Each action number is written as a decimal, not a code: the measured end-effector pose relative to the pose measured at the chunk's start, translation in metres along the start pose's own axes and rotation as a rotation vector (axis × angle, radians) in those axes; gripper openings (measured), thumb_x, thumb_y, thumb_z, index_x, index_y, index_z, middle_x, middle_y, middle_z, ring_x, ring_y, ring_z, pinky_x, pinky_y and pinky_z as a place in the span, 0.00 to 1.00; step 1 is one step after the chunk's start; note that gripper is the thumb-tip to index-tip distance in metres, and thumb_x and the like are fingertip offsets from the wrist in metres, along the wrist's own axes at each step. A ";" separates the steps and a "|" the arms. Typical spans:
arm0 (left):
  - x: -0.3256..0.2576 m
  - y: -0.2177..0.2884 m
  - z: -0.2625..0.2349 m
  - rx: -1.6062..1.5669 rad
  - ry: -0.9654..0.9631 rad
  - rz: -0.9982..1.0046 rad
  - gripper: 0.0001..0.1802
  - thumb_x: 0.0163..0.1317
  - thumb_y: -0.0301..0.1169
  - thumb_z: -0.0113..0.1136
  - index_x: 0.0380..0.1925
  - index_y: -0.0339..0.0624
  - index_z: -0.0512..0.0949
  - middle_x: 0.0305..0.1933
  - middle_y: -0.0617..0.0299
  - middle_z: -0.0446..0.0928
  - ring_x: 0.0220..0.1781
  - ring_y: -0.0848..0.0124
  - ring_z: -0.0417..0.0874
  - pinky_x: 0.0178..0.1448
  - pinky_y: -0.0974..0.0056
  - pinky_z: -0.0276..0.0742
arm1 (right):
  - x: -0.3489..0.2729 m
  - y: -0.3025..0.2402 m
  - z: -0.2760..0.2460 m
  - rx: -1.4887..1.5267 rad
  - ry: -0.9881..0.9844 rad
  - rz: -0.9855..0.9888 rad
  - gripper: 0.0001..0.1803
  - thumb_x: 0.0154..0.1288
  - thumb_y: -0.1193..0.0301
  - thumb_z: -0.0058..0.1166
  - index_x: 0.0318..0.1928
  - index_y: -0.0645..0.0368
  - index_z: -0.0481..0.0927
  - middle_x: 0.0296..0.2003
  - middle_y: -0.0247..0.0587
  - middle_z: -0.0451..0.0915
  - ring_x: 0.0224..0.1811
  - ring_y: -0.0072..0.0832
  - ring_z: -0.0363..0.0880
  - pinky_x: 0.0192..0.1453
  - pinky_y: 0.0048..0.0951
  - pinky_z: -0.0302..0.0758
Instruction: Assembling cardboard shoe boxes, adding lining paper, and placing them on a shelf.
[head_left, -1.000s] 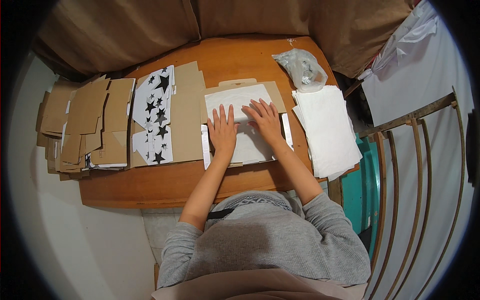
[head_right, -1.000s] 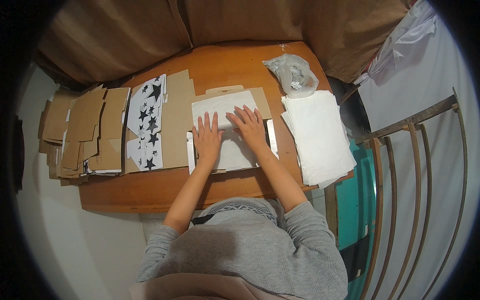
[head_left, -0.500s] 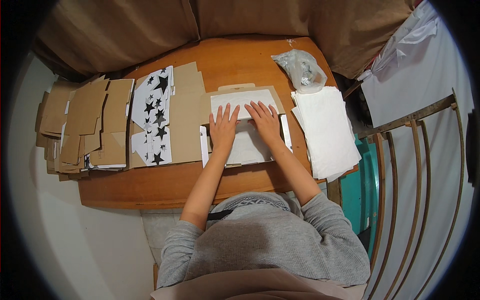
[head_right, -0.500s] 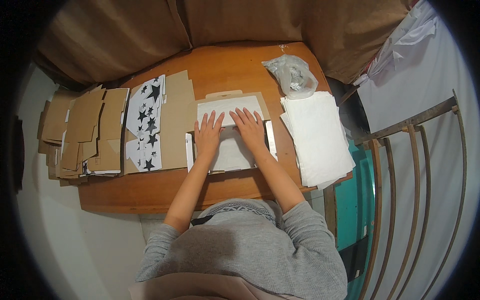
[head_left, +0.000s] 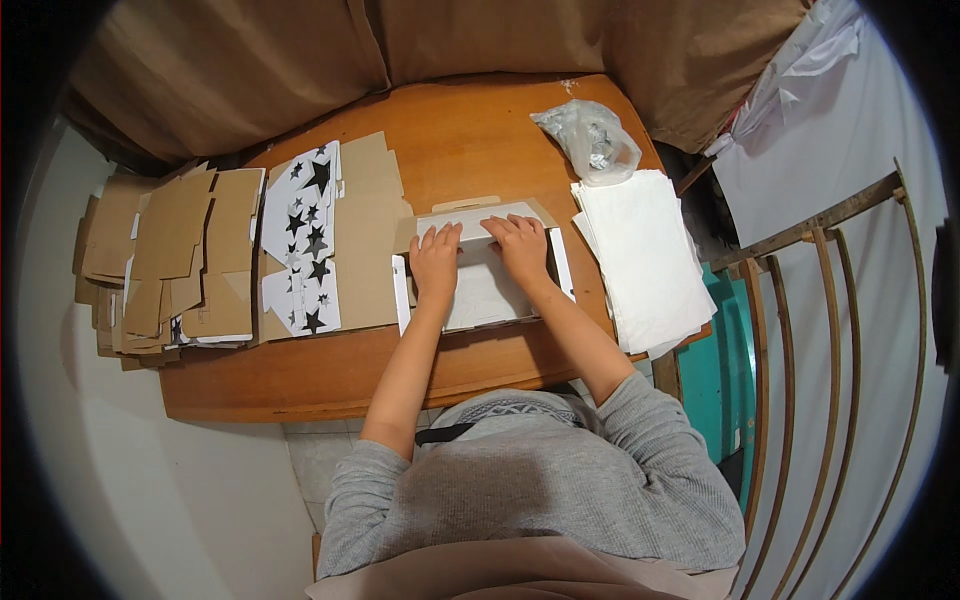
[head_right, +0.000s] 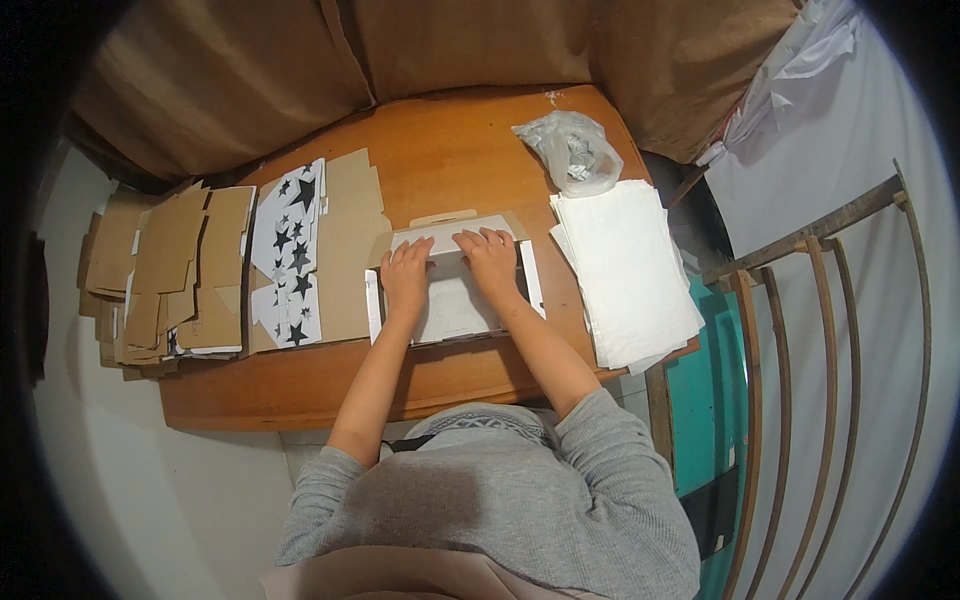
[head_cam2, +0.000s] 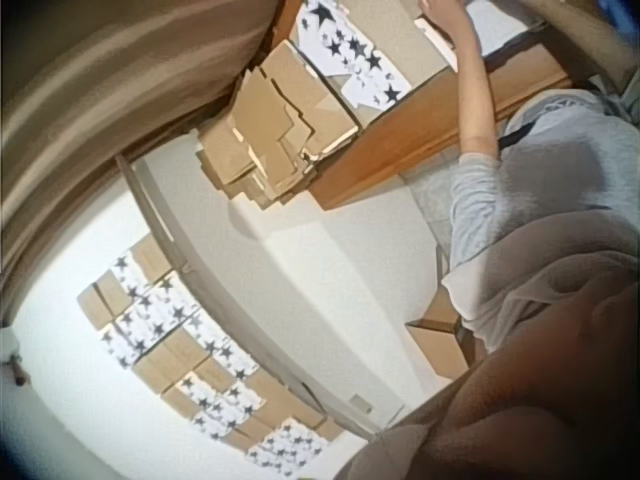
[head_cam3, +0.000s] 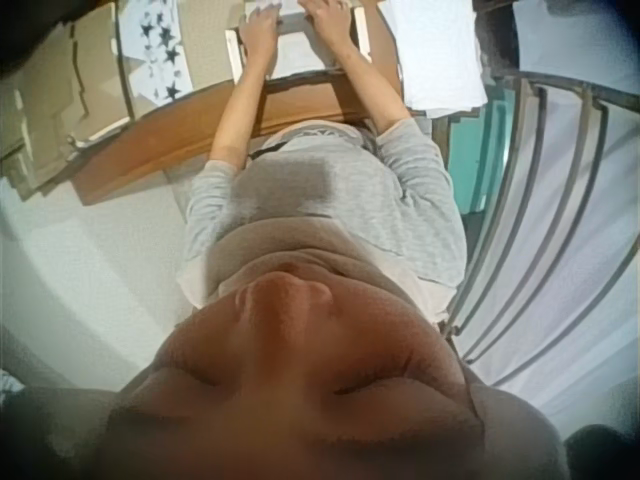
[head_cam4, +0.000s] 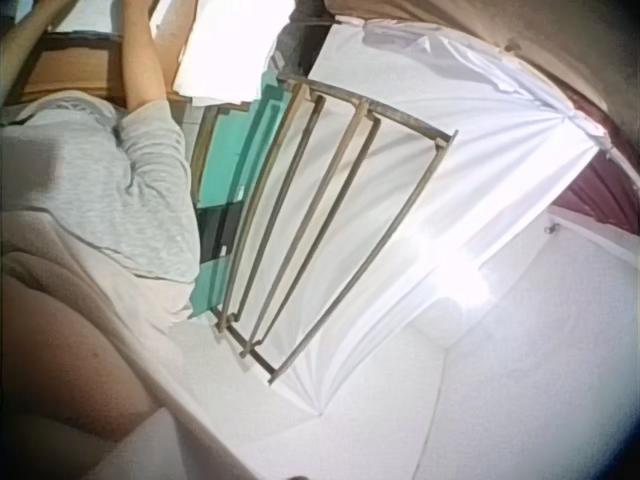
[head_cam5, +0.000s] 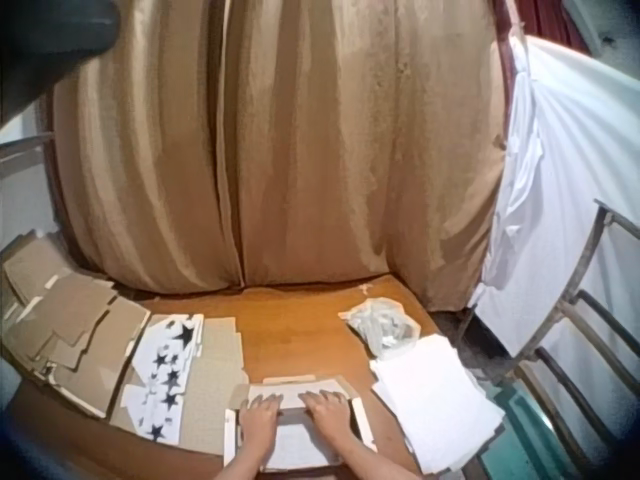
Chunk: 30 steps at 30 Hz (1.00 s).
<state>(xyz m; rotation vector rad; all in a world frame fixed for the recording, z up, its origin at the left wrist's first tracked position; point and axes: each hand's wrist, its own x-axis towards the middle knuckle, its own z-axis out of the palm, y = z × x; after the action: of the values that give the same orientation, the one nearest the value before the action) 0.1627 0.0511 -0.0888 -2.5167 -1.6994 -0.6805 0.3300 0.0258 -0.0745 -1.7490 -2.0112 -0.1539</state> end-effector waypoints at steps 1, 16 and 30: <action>0.001 0.001 -0.001 -0.005 0.003 0.004 0.25 0.51 0.31 0.65 0.53 0.54 0.75 0.57 0.65 0.77 0.59 0.62 0.76 0.63 0.47 0.63 | 0.001 0.000 0.000 -0.002 0.004 0.004 0.27 0.46 0.71 0.64 0.52 0.43 0.78 0.50 0.27 0.80 0.53 0.31 0.76 0.59 0.40 0.65; -0.012 0.087 -0.058 -0.352 0.163 -0.143 0.08 0.57 0.34 0.62 0.37 0.51 0.81 0.42 0.63 0.79 0.58 0.59 0.72 0.62 0.52 0.58 | -0.067 0.066 -0.126 0.647 0.019 0.214 0.14 0.60 0.73 0.56 0.47 0.59 0.78 0.44 0.48 0.79 0.47 0.43 0.77 0.53 0.35 0.73; 0.014 0.214 -0.006 -0.496 0.063 0.140 0.05 0.55 0.34 0.64 0.32 0.49 0.82 0.36 0.64 0.78 0.52 0.62 0.74 0.56 0.56 0.61 | -0.098 0.146 -0.118 0.679 0.037 0.303 0.06 0.60 0.73 0.56 0.37 0.60 0.81 0.34 0.45 0.81 0.39 0.39 0.80 0.45 0.35 0.75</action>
<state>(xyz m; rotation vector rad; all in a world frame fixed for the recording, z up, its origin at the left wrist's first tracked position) 0.3552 -0.0248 -0.0321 -2.8461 -1.4563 -1.2879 0.5094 -0.0812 -0.0420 -1.5407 -1.4899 0.5285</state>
